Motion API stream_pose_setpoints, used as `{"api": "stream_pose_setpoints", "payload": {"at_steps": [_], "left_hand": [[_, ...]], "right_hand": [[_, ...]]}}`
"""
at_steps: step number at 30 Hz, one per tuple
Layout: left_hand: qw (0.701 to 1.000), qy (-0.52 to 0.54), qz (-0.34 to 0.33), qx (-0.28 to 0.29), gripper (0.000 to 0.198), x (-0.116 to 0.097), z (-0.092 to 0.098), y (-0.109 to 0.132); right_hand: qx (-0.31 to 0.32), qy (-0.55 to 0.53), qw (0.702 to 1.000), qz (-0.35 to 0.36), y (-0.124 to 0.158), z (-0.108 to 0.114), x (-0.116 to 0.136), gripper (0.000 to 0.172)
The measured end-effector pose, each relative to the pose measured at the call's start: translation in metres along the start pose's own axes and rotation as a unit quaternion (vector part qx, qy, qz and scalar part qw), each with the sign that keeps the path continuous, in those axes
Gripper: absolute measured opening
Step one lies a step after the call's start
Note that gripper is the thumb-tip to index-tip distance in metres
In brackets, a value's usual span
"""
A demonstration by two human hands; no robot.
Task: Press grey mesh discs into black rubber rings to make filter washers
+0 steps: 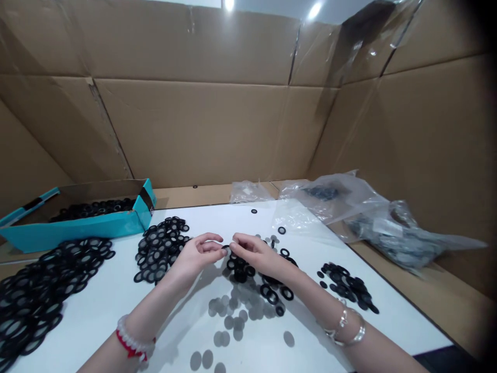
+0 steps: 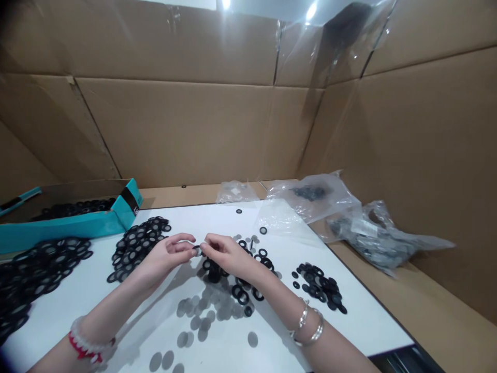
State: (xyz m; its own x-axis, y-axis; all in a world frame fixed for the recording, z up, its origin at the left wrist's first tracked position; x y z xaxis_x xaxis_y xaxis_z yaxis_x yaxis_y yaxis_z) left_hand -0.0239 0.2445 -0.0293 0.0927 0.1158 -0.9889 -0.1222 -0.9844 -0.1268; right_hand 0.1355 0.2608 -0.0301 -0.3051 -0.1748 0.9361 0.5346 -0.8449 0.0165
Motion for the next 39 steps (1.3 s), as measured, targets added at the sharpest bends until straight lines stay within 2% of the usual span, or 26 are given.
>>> {"api": "stream_pose_setpoints", "payload": {"at_steps": [4,10,16,22,27,34,39], "left_hand": [[1.000,-0.007,-0.007,-0.027,0.033,-0.003,-0.002,0.000],[0.998,0.012,0.016,-0.062,0.034,0.003,0.001,0.005],[0.996,0.064,0.023,-0.063,0.028,0.012,0.003,0.003],[0.993,0.099,0.032,-0.062,0.035,0.014,-0.001,0.004],[0.987,0.127,0.027,-0.090,0.031,0.011,-0.006,0.007],[0.999,0.003,-0.024,-0.034,0.030,0.001,-0.010,0.010],[0.999,-0.003,0.018,-0.031,0.036,0.005,-0.009,0.009]], "right_hand": [[-0.041,-0.004,0.999,0.003,0.000,0.002,0.002,0.041],[0.020,0.045,0.999,0.008,0.001,-0.004,0.001,0.038],[-0.044,-0.004,0.999,0.017,0.002,-0.001,0.004,0.038],[-0.020,-0.040,0.999,0.001,0.001,-0.004,0.003,0.040],[-0.023,-0.053,0.998,0.008,0.000,-0.003,0.003,0.036],[-0.037,0.009,0.999,0.006,0.001,-0.002,0.001,0.035],[-0.048,0.051,0.998,0.004,0.003,-0.002,0.003,0.030]]}}
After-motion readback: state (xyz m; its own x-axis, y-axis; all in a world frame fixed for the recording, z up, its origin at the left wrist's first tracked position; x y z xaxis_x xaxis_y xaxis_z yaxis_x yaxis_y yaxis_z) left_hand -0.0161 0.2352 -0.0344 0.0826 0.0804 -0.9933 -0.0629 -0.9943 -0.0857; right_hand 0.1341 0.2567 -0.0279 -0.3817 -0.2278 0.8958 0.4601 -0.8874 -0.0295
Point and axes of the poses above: each hand's wrist, its own y-axis away from the middle knuckle, its own z-axis out of the back of the hand, x = y × z, the point moved 3 cm from there along -y, towards the middle knuckle, and after that the axes turned 14 degrees about -z, right-handed, at the moved point
